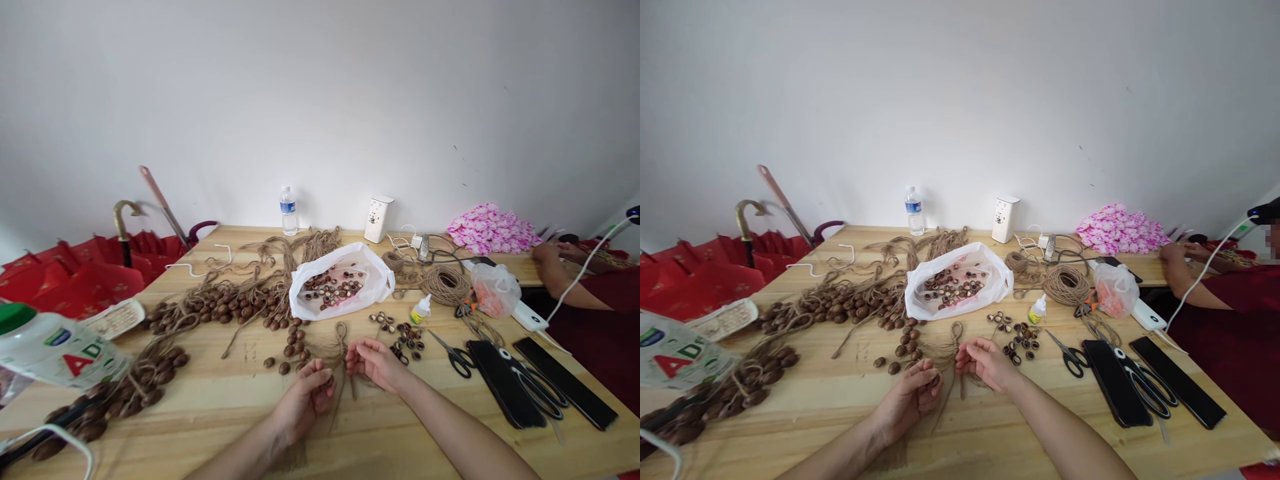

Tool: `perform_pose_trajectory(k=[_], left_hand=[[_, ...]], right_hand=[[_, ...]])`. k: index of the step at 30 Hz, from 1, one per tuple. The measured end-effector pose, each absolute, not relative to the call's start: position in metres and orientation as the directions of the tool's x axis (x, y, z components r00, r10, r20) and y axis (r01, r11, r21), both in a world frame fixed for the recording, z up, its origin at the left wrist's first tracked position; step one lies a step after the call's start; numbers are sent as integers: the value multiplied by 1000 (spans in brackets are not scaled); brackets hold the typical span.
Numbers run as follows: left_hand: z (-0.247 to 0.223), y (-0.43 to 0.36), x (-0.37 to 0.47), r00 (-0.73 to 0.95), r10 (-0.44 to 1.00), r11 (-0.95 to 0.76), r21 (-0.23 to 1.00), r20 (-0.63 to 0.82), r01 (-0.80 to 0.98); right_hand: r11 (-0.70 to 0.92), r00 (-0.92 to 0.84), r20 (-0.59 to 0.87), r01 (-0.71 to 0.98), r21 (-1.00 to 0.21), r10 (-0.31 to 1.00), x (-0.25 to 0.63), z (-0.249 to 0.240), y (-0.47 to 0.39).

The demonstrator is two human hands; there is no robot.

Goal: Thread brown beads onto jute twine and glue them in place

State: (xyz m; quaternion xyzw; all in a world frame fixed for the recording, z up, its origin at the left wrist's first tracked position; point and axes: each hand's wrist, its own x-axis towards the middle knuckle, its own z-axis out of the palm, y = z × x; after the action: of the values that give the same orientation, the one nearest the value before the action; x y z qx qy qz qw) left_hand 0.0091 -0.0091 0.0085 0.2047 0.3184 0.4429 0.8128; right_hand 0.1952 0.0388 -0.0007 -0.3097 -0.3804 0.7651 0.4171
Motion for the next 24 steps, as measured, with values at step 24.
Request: perform_pose_trajectory(k=[24], left_hand=[[9, -12, 11, 336, 863, 506, 625, -378, -595]], right_hand=[[-350, -462, -143, -401, -847, 875, 195, -2, 39]])
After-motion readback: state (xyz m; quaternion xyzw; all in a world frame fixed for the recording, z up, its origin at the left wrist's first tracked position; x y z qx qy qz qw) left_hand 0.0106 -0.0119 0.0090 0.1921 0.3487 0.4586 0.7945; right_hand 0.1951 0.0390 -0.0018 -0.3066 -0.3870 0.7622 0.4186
